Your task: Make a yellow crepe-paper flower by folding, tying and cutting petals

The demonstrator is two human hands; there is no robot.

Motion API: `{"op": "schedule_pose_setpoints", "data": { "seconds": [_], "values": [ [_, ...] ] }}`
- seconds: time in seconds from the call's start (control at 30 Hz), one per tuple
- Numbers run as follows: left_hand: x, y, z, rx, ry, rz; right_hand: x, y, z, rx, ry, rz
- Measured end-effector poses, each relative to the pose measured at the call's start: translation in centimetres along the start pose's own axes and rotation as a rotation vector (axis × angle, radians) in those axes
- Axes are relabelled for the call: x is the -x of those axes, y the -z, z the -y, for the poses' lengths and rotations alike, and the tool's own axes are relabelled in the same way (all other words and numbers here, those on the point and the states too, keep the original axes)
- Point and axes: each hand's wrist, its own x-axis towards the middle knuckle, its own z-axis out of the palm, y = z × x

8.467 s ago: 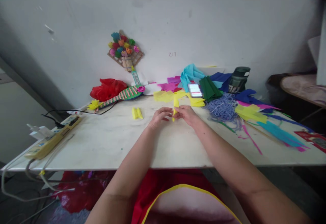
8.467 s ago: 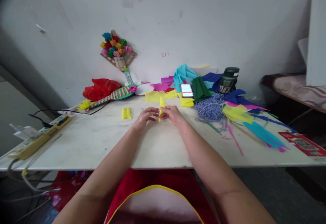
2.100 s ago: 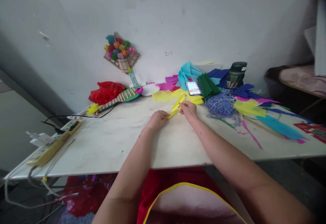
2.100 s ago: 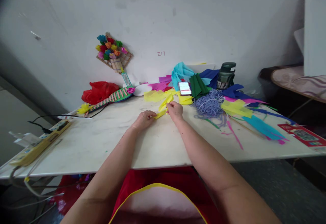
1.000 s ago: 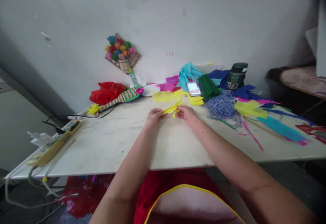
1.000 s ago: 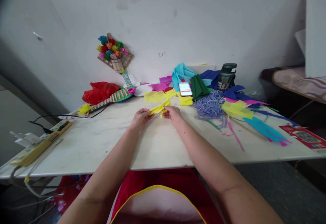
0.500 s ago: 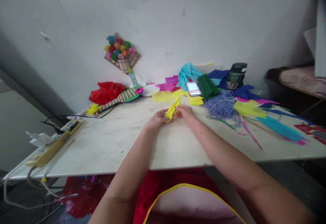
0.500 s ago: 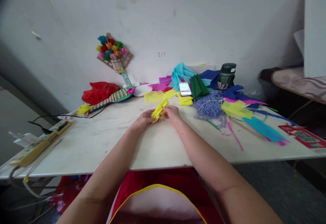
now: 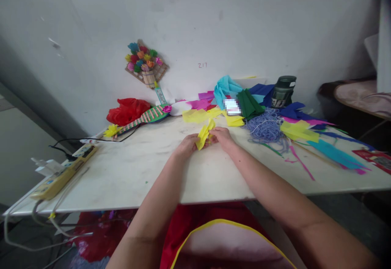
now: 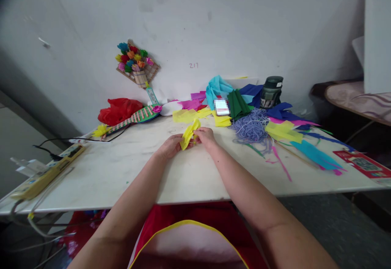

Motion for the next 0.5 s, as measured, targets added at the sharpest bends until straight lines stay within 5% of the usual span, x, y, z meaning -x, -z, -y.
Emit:
{"op": "schedule_pose_setpoints", "data": {
  "seconds": [0.5],
  "values": [
    [-1.7, 1.7, 1.2, -0.179, -0.146, -0.126, 0.3, -0.1, 0.5, 0.067, -0.084, 0.049]
  ]
}}
